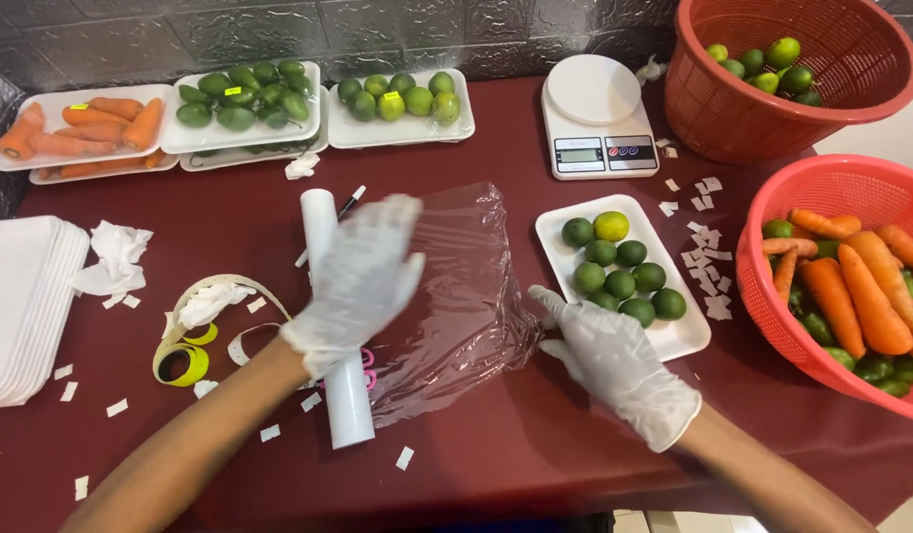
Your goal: The person is arranging limes on a white foam tray and then wrapping the tray with clear plastic cling film for packaging.
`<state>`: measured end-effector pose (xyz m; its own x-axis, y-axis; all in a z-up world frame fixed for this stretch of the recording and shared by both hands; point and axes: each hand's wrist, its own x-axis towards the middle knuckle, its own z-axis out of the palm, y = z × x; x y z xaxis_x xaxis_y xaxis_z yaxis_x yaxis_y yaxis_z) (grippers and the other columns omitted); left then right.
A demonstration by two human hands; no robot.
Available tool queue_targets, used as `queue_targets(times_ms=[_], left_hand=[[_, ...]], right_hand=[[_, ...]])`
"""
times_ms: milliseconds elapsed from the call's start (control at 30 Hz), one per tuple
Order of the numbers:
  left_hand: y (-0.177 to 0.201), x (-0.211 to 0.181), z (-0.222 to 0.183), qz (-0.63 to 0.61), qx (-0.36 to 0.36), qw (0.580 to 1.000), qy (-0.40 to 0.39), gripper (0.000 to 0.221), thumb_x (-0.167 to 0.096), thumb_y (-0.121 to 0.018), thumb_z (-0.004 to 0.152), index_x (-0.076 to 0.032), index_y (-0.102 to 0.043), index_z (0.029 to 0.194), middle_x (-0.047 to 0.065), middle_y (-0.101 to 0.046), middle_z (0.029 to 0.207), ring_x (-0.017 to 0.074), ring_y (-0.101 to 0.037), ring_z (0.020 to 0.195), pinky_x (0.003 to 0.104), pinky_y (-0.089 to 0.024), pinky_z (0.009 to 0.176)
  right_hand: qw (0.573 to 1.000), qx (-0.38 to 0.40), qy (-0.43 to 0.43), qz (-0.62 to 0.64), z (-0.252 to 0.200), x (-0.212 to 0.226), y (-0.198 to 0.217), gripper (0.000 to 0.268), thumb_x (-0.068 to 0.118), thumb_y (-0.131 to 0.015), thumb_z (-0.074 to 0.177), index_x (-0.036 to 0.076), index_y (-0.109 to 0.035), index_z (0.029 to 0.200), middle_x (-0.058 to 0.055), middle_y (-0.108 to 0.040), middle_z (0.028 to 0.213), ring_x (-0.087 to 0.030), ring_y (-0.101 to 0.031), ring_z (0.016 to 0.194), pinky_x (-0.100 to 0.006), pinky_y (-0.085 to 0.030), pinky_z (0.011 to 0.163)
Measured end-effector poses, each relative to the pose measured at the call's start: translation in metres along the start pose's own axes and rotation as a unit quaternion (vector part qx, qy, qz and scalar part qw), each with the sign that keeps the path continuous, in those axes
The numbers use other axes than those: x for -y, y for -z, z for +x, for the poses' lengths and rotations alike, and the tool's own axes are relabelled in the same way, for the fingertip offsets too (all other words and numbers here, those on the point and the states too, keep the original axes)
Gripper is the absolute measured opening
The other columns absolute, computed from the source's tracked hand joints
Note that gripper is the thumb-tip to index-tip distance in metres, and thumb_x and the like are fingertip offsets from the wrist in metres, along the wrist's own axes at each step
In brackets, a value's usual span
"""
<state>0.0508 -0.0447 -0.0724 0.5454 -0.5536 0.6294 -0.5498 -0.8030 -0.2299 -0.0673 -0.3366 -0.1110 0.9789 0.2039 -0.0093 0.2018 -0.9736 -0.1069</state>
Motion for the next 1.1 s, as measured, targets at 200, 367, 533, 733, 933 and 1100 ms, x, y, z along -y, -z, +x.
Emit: queue_targets(times_ms=[200,367,533,733,933,1100], left_hand=[[-0.054,-0.043,0.029,-0.073,0.200,0.971,-0.108,0.056,-0.030,-0.052,0.098,-0.016,-0.047,0.152,0.009,-0.049,0.155,0.0314,-0.044,0.144,0.061,-0.039,0.110],[-0.085,-0.048,0.057,-0.140,0.350,0.922,-0.087,0.056,-0.045,-0.029,0.108,-0.023,-0.034,0.159,0.008,-0.030,0.166,0.0361,-0.024,0.154,0.070,-0.021,0.116],[-0.100,-0.042,0.061,-0.158,0.399,0.902,-0.056,0.055,-0.045,-0.021,0.109,-0.028,-0.029,0.161,0.005,-0.024,0.169,0.0338,-0.019,0.156,0.072,-0.009,0.119],[-0.099,-0.032,0.059,-0.147,0.379,0.911,-0.068,0.058,-0.049,-0.024,0.108,-0.027,-0.027,0.161,0.001,-0.023,0.170,0.0296,-0.022,0.155,0.073,-0.009,0.118],[-0.106,-0.034,0.056,-0.161,0.369,0.913,-0.062,0.060,-0.051,-0.025,0.107,-0.026,-0.025,0.162,0.001,-0.022,0.170,0.0298,-0.021,0.155,0.074,-0.008,0.117],[-0.107,-0.034,0.055,-0.167,0.374,0.910,-0.061,0.060,-0.049,-0.024,0.108,-0.025,-0.025,0.163,0.002,-0.021,0.170,0.0306,-0.019,0.156,0.076,-0.008,0.116]], right_hand=[[0.996,0.001,-0.075,0.041,0.008,-0.005,-0.028,0.072,0.051,-0.076,0.080,0.037,-0.044,0.144,0.021,-0.072,0.096,-0.005,-0.069,0.099,-0.036,-0.062,0.080],[0.988,0.042,-0.087,0.118,0.007,0.003,-0.008,0.067,0.037,-0.073,0.086,0.032,-0.043,0.146,0.013,-0.074,0.091,-0.017,-0.072,0.096,-0.046,-0.061,0.084],[0.985,0.080,-0.115,0.106,0.002,0.001,-0.006,0.063,0.039,-0.072,0.088,0.031,-0.042,0.143,0.012,-0.076,0.089,-0.018,-0.074,0.094,-0.047,-0.061,0.084],[0.989,0.093,-0.110,0.045,-0.010,-0.001,-0.008,0.058,0.033,-0.075,0.085,0.029,-0.045,0.135,0.011,-0.076,0.087,-0.019,-0.076,0.094,-0.046,-0.063,0.085],[0.978,0.051,-0.136,0.148,0.002,0.019,0.008,0.051,0.037,-0.076,0.086,0.031,-0.052,0.130,0.009,-0.077,0.107,-0.021,-0.074,0.105,-0.048,-0.061,0.089],[0.975,0.091,-0.144,0.142,0.015,0.018,-0.007,0.043,0.036,-0.068,0.092,0.036,-0.049,0.129,0.012,-0.076,0.093,-0.020,-0.075,0.098,-0.048,-0.059,0.091]])
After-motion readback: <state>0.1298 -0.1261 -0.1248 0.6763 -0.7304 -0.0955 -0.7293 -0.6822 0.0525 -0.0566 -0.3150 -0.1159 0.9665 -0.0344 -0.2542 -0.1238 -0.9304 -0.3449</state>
